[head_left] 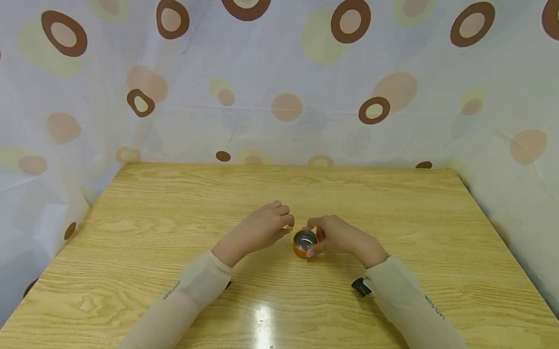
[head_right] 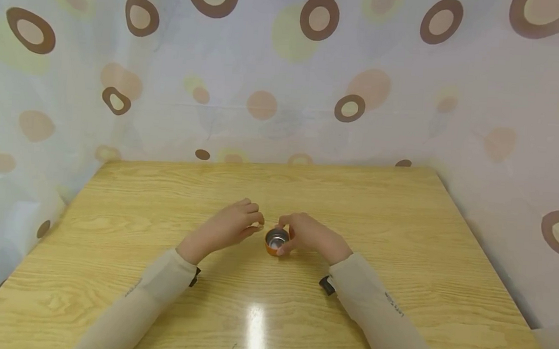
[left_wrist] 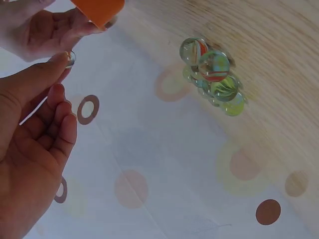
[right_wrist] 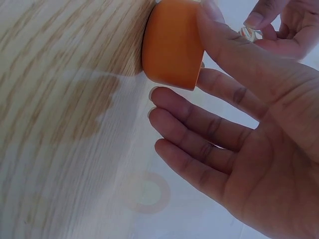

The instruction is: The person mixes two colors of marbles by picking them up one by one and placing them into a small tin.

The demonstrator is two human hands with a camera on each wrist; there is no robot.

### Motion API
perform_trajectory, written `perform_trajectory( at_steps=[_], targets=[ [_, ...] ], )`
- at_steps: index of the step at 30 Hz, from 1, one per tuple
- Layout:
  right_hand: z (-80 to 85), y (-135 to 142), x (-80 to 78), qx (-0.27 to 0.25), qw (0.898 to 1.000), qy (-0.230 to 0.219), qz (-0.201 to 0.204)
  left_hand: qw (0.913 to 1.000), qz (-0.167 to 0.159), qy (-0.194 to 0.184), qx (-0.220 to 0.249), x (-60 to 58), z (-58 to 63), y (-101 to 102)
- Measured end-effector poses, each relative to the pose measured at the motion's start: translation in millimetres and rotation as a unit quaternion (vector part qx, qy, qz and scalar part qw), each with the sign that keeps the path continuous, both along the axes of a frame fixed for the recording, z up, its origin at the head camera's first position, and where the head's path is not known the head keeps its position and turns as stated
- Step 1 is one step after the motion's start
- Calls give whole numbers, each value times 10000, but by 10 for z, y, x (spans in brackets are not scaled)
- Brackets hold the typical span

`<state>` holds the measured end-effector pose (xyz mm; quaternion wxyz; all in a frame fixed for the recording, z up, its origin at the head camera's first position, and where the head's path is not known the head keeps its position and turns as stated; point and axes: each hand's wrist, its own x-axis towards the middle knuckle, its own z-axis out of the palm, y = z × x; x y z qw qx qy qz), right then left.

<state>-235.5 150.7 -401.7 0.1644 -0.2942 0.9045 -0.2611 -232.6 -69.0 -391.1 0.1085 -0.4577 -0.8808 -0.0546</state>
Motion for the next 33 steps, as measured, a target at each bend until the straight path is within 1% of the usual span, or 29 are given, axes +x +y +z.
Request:
perform_trajectory(
  at_steps=[7,14,19,29,33],
  targets=[
    [-20,15,8,-106,9999,-17,33,9996,-228,171,-2,26,4,72],
    [-23,27,9,-150,9999,-56,32,9992,-329,201,-54,50,24,135],
    [-14,30,12,-245,9996,-69,110,9987,-442,235,-16,50,6,170],
    [4,32,18,-247,9995,-126,121,9979,-452,410,-193,46,-11,232],
    [11,32,13,-242,9996,-133,100,9982,-382,371,-274,40,-16,245]
  ],
)
